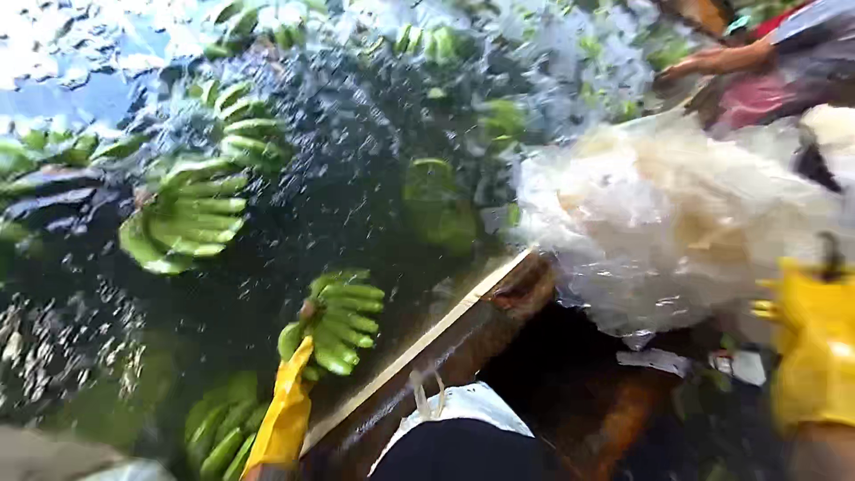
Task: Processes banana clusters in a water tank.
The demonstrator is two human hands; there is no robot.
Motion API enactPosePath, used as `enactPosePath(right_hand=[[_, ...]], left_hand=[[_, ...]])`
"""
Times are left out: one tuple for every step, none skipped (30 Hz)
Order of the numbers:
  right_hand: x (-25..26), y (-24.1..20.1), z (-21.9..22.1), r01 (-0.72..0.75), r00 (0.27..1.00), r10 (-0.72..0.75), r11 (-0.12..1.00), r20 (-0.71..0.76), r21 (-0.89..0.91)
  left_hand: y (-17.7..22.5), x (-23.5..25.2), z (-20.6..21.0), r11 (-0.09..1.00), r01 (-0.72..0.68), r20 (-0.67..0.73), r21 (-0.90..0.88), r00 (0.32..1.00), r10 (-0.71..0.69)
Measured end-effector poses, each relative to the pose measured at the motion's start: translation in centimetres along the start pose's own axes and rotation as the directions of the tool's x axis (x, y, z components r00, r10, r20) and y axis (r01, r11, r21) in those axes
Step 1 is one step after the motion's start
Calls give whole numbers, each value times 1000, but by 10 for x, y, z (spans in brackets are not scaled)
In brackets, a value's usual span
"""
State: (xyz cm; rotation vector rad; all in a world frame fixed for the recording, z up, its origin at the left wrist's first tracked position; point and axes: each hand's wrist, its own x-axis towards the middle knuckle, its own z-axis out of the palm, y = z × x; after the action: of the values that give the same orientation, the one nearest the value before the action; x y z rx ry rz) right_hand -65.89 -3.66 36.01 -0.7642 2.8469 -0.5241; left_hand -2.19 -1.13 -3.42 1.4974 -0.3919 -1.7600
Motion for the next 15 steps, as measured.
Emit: enactPosePath(right_hand=[[-13,-23,50,23,987,-20,1000,158,-15],[-35,-49,103,50,948,-34,998,317,-42],[-61,-71,155,105,879,-60,992,474,-70],[-88,-89,204,190,783,-87,976,616,-105],[-117,-107,248,296,671,-112,947,733,-126],[-145,-123,287,421,557,-161,901,815,-109],[-171,-136,324,533,455,-206,843,866,-80],[-193,-150,357,627,372,-240,778,897,-52],[-211,-165,383,701,307,-255,713,917,-37],[-225,-180,405,747,268,-255,664,929,-33],[-236,-193,419,773,249,-246,633,937,-40],[-242,-206,428,789,239,-225,612,944,-54],[-246,-216,434,798,236,-209,599,949,-67],[-247,-222,440,798,238,-194,598,952,-78],[-247,-224,445,800,252,-194,593,948,-92]], left_hand=[[-5,3,8,998,-36,-34,-47,999,34],[-10,5,17,992,-86,-88,-96,993,77],[-13,9,27,984,-125,-152,-127,983,105],[-17,13,34,983,-134,-216,-125,971,105],[-17,15,41,988,-110,-269,-107,960,78],[-14,15,47,994,-74,-312,-80,949,46],[-10,15,52,999,-20,-355,-29,935,8],[-5,15,56,999,45,-398,25,917,-31],[1,14,62,993,95,-434,67,899,-56],[8,13,68,987,126,-465,102,883,-65],[13,14,73,983,139,-488,119,870,-64],[18,15,78,981,149,-504,128,861,-65],[22,17,80,977,164,-522,135,850,-71],[26,19,82,975,179,-533,133,842,-82],[29,20,83,974,189,-542,122,835,-94]])
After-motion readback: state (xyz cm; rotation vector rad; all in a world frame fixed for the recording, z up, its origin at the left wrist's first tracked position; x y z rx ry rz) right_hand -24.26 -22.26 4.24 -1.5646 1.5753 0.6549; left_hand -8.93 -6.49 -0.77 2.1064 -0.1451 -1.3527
